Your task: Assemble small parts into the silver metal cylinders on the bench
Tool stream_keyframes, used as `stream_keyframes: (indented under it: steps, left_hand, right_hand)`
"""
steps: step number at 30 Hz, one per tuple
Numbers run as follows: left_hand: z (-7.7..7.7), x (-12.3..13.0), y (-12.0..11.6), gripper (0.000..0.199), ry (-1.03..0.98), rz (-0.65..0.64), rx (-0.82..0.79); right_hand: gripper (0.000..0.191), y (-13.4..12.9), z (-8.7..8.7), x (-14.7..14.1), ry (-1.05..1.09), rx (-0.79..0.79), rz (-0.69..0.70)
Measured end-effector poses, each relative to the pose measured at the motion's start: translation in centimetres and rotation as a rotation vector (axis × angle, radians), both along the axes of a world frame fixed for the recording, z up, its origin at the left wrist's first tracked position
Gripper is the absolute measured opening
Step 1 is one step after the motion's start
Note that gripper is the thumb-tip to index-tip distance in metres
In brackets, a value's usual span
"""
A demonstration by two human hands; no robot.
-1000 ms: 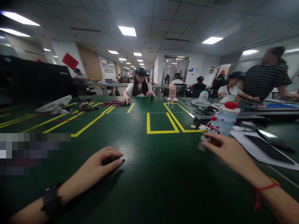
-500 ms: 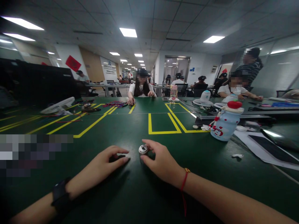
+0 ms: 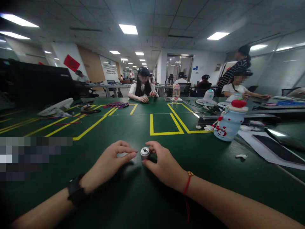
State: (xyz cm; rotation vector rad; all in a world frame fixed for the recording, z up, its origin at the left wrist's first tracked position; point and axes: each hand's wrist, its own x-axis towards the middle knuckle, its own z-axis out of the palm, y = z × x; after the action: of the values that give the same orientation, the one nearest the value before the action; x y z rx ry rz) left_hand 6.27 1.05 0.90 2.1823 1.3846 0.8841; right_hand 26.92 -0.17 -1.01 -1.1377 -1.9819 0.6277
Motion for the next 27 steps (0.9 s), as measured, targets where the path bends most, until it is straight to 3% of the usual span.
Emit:
stream_keyframes:
  steps: [4, 9, 14, 18, 20, 23, 25, 27]
  left_hand:
    - [-1.9, 0.3, 0.0, 0.02, 0.095, -0.054, -0.055]
    - [-0.9, -1.0, -0.5, 0.034, -0.004, -0.038, -0.151]
    - [0.3, -5.1, -1.7, 0.04, -0.105, 0.09, -0.285]
    - [-0.1, -6.0, -2.3, 0.04, -0.156, 0.113, -0.326]
    - [-0.3, -5.7, -2.3, 0.04, -0.166, 0.109, -0.32]
    - [-0.4, -5.4, -2.4, 0.041, -0.165, 0.109, -0.329]
    - [-0.4, -5.4, -2.4, 0.041, -0.173, 0.119, -0.335]
    - [-0.4, -5.4, -2.4, 0.04, -0.18, 0.124, -0.324]
  right_hand:
    - [0.053, -0.1, -0.2, -0.1, -0.001, 0.031, -0.004]
    - [0.047, 0.4, 0.9, 2.4, -0.072, 0.115, -0.124]
    - [0.048, 0.1, 1.7, 12.0, -0.209, 0.151, -0.496]
    - [0.055, -1.0, 0.1, 20.9, -0.374, 0.118, -0.749]
    - [0.056, -1.5, -0.6, 23.4, -0.436, 0.106, -0.79]
    - [0.065, -1.7, -0.6, 22.8, -0.559, 0.283, -0.846]
    - [0.067, -1.4, 0.2, 19.5, -0.619, 0.464, -0.813]
    - [0.056, -1.1, 0.9, 14.4, -0.638, 0.518, -0.621]
